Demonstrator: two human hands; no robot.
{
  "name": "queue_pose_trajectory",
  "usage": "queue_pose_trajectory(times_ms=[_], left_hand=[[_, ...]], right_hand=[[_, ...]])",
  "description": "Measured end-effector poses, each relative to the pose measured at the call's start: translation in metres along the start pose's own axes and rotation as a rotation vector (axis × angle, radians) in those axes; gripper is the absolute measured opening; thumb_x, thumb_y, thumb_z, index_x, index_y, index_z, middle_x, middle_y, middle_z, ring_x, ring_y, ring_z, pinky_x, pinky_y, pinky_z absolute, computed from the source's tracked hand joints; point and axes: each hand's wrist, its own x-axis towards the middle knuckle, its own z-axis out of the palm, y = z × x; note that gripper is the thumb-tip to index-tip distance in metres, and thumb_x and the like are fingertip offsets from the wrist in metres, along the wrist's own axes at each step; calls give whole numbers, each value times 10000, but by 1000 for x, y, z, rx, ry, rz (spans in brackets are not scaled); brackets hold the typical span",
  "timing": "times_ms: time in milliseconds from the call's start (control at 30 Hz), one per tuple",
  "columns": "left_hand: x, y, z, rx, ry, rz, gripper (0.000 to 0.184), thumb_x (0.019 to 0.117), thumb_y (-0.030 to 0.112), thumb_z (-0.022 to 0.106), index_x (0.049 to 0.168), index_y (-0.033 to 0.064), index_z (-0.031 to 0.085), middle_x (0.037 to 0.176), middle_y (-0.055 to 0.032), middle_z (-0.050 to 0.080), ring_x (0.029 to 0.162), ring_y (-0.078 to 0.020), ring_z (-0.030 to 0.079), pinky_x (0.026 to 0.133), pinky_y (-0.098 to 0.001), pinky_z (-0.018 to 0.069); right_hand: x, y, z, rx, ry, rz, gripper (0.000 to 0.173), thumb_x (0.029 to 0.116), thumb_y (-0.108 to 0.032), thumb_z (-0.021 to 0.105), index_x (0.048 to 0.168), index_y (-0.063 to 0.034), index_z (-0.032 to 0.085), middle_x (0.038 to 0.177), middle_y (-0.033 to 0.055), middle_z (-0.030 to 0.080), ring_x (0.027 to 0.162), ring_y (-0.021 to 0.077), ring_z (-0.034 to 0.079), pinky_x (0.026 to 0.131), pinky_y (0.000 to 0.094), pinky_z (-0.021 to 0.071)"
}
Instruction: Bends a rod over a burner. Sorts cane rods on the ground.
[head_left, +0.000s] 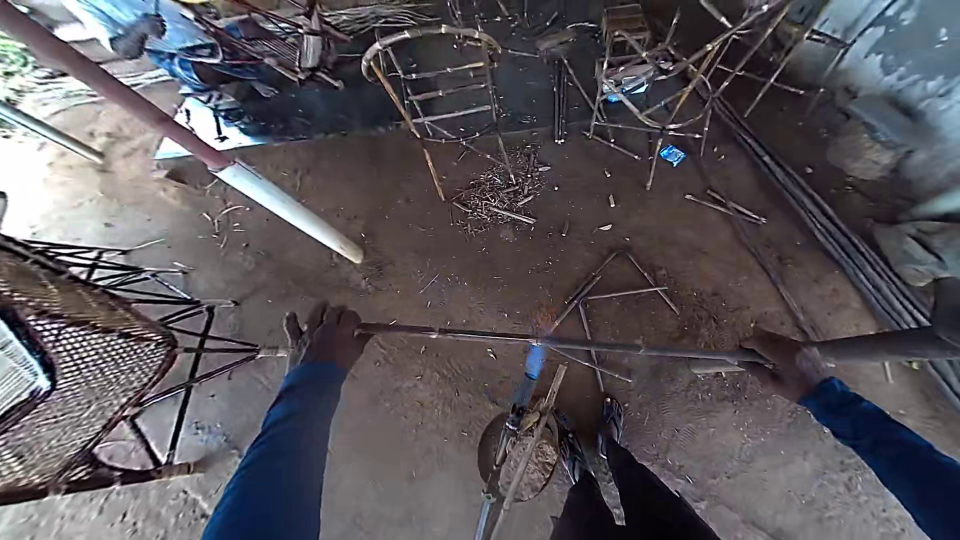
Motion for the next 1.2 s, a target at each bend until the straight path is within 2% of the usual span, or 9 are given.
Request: queue_pose_trajectory(times_ms=[33,100,200,267,367,500,633,800,1200], left_hand=[[6,-6,4,28,-41,-13,335,930,361,756,1120,87,719,1307,-177,654,1360,-434,501,1154,-736,263],[10,-20,9,10,-67,-28,355,939,367,745,1105,56,701,1223,-208,672,1281,-442,557,1064,-705,394],[7,-30,8,-36,-36,-3,415,905,343,794,1119,5,686,1214,-252,664,1259,-466,573,998,-663,474],[5,-38,10,-99,1,61,521,872,406,817,1175,7,671,1244,-255,647,1270,-468,562,1023,-656,464],[3,-51,14,-188,68,184,628,897,491,752,1285,13,626,1316,-251,610,1307,-467,531,1063,-650,439],[0,-50,14,-178,129,234,528,925,425,754,1211,-7,655,1223,-248,649,1213,-467,596,983,-639,503],[-1,-44,6,-206,121,194,493,901,333,799,1200,-32,655,1228,-267,642,1213,-482,590,997,-657,485],[2,-48,6,-202,147,184,514,899,339,801,1195,-47,635,1268,-283,621,1234,-508,572,979,-671,488],[4,-51,7,-131,156,212,560,908,457,756,1167,-29,652,1181,-265,665,1146,-483,636,911,-655,522]], right_hand=[[-1,5,0,-47,-42,37,365,857,-396,724,1083,-109,733,956,89,725,812,299,728,690,564,600],[-7,11,-5,-132,-124,119,498,888,-503,716,1204,-117,718,977,109,753,810,328,740,690,592,591],[-15,18,-12,-227,-175,126,404,915,-505,677,996,-111,723,856,84,722,756,304,731,630,559,581],[-18,19,-14,-258,-184,120,386,926,-474,664,941,-91,705,821,96,705,728,307,722,603,549,571],[-21,24,-15,-292,-210,157,392,943,-465,681,984,-77,707,871,114,718,787,323,731,669,558,584],[-27,38,-13,-277,-157,171,494,956,-538,587,1020,-62,705,909,136,716,857,352,723,754,568,575],[-27,34,-15,-272,-125,121,593,929,-614,599,1153,-81,729,950,148,731,882,364,716,838,576,561],[-26,22,-13,-290,-91,36,438,968,-472,561,986,-57,702,868,131,694,819,352,715,677,543,578],[-28,31,-7,-325,-92,68,547,972,-556,488,928,-43,671,811,123,677,757,336,716,634,522,583]])
